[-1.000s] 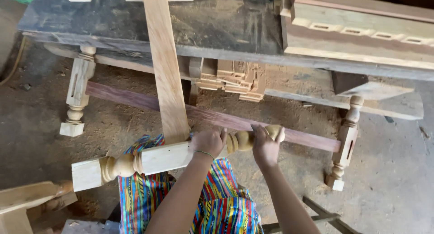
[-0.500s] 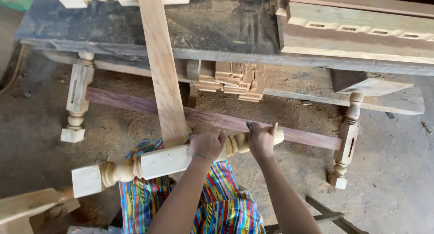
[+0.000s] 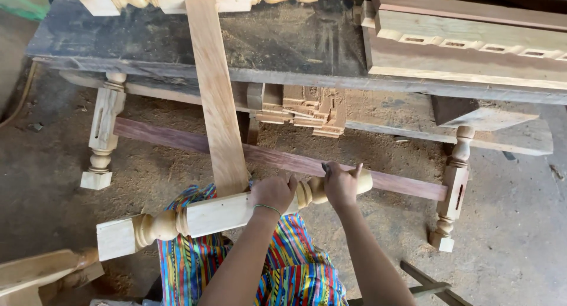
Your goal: Sanding a turned wooden furniture leg using sandpaper in a workshop.
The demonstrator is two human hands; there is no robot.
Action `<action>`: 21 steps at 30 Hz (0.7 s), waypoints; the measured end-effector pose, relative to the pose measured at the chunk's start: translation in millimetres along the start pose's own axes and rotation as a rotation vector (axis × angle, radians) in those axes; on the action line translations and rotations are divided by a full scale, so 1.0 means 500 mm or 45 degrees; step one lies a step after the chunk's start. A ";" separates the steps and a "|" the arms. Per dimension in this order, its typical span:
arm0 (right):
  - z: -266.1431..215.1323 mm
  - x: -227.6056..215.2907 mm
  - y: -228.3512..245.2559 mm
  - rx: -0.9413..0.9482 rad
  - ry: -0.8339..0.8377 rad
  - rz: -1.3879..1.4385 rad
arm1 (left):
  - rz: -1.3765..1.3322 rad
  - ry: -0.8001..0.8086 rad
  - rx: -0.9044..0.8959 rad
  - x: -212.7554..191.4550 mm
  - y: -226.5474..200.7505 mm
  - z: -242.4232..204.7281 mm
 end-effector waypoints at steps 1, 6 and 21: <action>-0.005 -0.001 0.007 -0.008 0.010 0.030 | -0.007 -0.002 -0.014 0.003 0.003 0.000; -0.083 -0.161 0.118 -0.312 -0.160 0.184 | -0.107 0.002 0.012 -0.003 0.007 -0.012; -0.065 -0.152 0.146 -0.424 -0.110 0.066 | 0.070 0.019 0.047 0.010 0.009 0.006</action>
Point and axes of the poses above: each hand's wrist, its own z-axis towards the middle knuckle, its own x-axis out of the palm, y = z × x, the point moved 6 cm from there along z, towards the middle knuckle, and after that the axes turned 3 degrees about y, right-handed, at the moved point
